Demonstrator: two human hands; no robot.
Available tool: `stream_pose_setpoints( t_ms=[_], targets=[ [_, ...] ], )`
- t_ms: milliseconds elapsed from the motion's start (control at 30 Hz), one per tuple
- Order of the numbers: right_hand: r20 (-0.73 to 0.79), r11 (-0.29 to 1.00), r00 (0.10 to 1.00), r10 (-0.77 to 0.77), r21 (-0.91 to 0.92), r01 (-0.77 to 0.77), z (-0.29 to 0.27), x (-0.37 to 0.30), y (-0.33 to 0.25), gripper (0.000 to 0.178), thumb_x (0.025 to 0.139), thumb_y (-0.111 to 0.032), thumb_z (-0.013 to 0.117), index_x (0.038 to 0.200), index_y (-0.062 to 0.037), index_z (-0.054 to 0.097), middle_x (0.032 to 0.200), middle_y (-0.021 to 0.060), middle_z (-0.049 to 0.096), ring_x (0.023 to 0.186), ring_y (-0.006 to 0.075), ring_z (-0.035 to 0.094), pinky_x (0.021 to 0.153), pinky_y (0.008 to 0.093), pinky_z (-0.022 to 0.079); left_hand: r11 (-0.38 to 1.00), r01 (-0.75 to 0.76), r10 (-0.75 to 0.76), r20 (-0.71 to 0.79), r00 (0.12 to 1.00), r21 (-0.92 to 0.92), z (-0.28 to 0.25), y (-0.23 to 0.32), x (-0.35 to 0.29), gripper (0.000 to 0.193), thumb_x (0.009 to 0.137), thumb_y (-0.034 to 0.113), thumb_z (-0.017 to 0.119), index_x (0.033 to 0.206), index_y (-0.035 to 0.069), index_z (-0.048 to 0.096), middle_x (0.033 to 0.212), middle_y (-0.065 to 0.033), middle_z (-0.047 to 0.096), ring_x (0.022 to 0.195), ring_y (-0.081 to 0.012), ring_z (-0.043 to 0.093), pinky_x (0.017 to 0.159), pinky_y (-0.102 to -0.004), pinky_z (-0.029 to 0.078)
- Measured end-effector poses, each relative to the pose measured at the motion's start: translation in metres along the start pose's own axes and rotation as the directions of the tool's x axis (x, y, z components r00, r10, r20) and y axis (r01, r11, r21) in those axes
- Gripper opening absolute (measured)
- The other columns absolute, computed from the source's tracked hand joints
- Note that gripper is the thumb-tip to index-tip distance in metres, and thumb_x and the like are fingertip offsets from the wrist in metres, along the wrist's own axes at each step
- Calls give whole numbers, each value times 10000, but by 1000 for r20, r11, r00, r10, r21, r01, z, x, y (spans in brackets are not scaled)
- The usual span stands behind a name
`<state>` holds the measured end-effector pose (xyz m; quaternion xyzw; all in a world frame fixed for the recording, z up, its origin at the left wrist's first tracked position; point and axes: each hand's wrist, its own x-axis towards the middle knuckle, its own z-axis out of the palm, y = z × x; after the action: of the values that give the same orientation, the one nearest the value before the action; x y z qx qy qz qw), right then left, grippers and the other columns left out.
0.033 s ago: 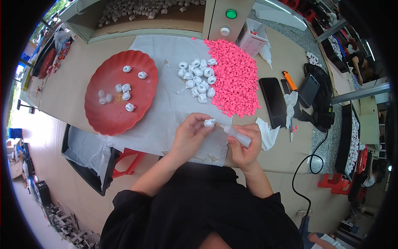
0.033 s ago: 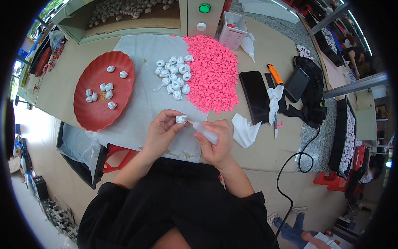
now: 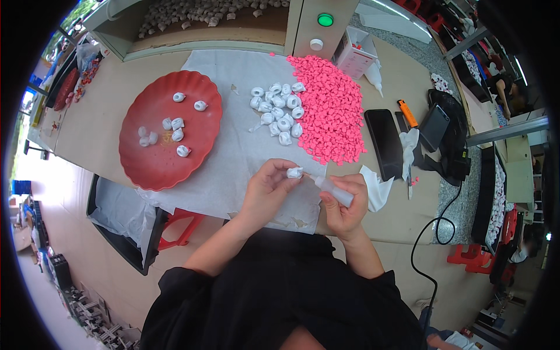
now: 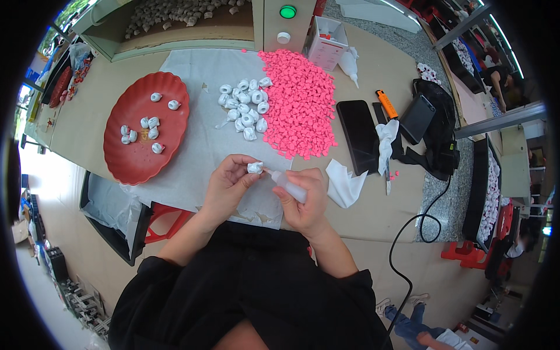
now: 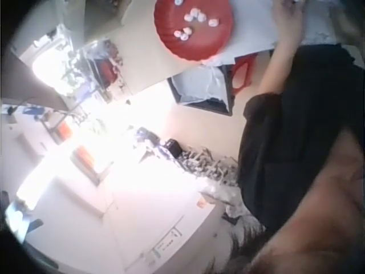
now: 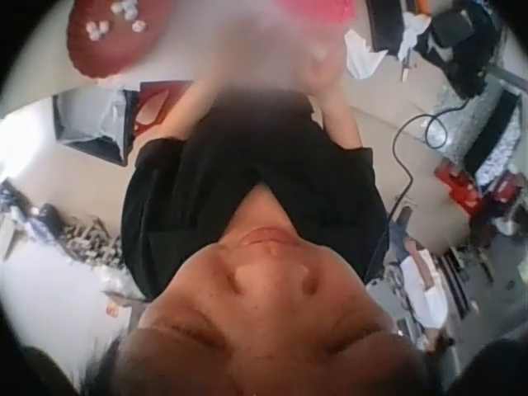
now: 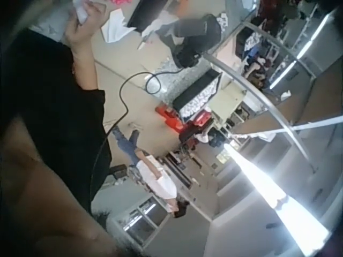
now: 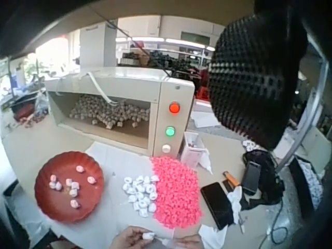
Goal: The person applies adhesive to small white plastic components using an adhesive dispenser, then joins the components together by hand.
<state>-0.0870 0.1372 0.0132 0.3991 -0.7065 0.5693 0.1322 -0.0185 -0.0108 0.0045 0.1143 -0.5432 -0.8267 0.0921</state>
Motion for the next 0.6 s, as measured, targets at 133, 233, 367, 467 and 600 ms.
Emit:
stream_pose_setpoints(
  t_ms=[133,233,367,467,600],
  targets=[
    [-10,1000,1000,-16,-15,16,0,1,0,321,685,-79,683,912,-11,466,829,134,531,673,219,492,585,273,398,1000,1,-1,2,1000,-3,0,0,0,219,810,-55,486,1018,-18,427,966,-90,542,935,-142,529,832,-244,422],
    [-10,1000,1000,-23,-19,22,0,1,0,318,686,-79,681,910,-9,467,824,133,529,667,220,492,583,275,398,1000,3,-3,-12,1000,-3,0,1,0,210,810,-37,497,1007,-21,427,963,-95,551,928,-129,525,811,-233,423],
    [-9,1000,1000,-13,-18,13,-1,1,1,318,686,-76,679,913,-6,468,815,133,525,658,224,490,577,279,397,1000,17,-17,-16,1000,12,0,2,0,207,811,-34,497,1006,-21,428,956,-96,559,924,-128,527,804,-228,419],
    [-2,1000,1000,-19,-25,19,-2,1,2,320,684,-73,679,915,-4,470,811,134,523,655,228,488,574,284,395,1000,-2,2,-13,1000,22,0,2,0,206,812,-31,498,1006,-20,428,955,-97,562,926,-127,525,800,-225,415],
    [-12,1000,1000,-3,-7,3,-2,2,2,316,684,-73,678,913,-3,472,797,130,516,651,231,485,569,283,390,1000,-18,18,-6,1000,16,0,1,0,203,813,-32,495,1005,-20,429,954,-95,559,924,-128,525,803,-229,415]
  ],
)
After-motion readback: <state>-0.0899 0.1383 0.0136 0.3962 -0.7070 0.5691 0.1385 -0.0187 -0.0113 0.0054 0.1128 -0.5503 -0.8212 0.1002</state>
